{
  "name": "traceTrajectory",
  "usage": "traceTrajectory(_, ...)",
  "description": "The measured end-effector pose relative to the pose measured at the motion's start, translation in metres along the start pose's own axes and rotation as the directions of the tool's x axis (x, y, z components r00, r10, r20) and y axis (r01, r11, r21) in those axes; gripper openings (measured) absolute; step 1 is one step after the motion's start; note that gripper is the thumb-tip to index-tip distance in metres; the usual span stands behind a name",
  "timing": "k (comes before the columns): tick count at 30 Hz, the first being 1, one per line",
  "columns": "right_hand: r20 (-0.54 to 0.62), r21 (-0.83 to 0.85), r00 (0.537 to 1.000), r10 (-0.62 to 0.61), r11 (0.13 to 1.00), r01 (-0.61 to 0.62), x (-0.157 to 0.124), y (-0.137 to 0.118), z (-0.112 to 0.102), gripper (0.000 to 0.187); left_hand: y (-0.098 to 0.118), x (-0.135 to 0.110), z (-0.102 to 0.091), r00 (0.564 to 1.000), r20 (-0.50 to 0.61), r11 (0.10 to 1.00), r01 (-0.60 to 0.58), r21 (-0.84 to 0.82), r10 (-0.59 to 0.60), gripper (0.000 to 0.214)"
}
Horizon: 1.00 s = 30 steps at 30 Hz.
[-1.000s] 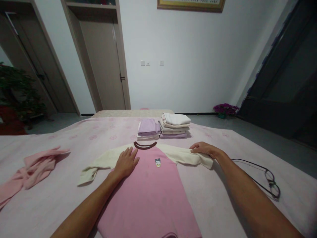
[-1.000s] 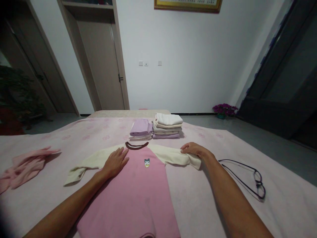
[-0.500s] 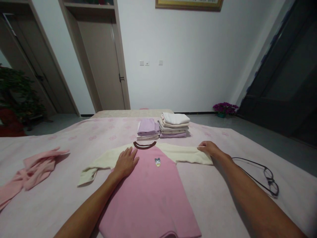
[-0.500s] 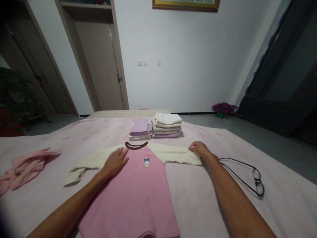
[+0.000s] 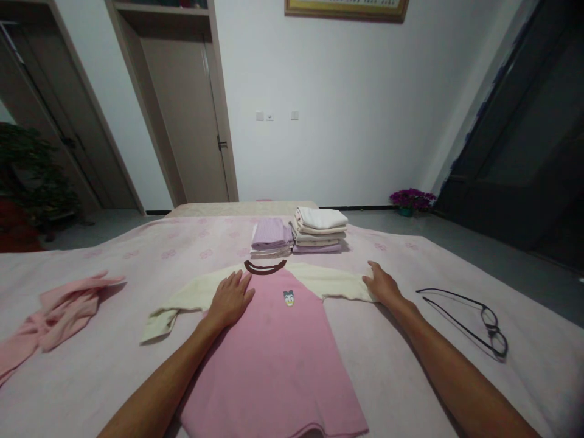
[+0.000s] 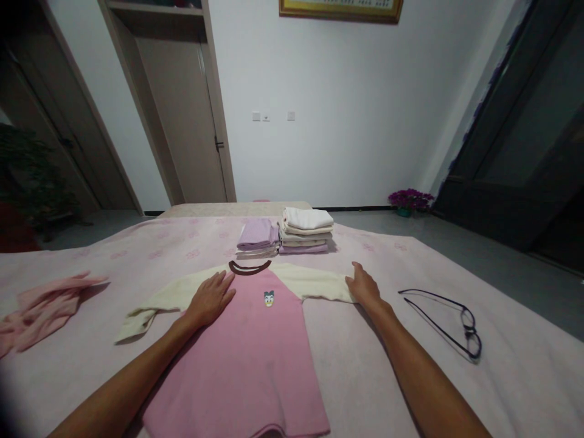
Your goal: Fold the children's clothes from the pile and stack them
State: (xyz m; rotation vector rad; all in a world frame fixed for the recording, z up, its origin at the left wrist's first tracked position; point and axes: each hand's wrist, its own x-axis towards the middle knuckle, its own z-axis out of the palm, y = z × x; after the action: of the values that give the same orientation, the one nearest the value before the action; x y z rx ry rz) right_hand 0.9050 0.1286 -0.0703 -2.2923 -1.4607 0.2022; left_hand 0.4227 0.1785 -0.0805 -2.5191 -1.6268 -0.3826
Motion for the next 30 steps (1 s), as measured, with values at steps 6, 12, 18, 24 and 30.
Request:
traceTrajectory(6, -0.059, -0.225, 0.998, 0.024, 0.974, -0.036, -0.008, -0.004, -0.021, 0.049, 0.0, 0.0, 0.0, 1.0, 0.0, 1.0, -0.003, 0.017, 0.003, 0.054)
traceTrajectory(12, -0.121, -0.33, 0.973, -0.196, 0.932, 0.147, -0.013, -0.061, -0.02, 0.038, 0.001, 0.0, 0.002, 1.0, -0.014, 1.0, 0.015, 0.013, -0.015, 0.054)
traceTrajectory(18, -0.02, -0.273, 0.961, -0.276, 0.926, 0.26, -0.003, -0.121, 0.015, 0.029, 0.0, 0.0, 0.001, 1.0, -0.003, 1.0, 0.007, 0.006, -0.007, 0.054)
traceTrajectory(24, -0.026, -0.292, 0.959, -0.282, 0.919, 0.263, 0.002, -0.128, 0.031, 0.026, 0.001, 0.0, -0.002, 1.0, 0.008, 1.0, -0.007, 0.017, 0.007, 0.055)
traceTrajectory(30, -0.015, -0.283, 0.939, -0.345, 0.902, 0.327, -0.012, -0.144, 0.039, 0.038, 0.0, 0.0, -0.002, 1.0, 0.005, 1.0, -0.001, 0.01, 0.001, 0.054)
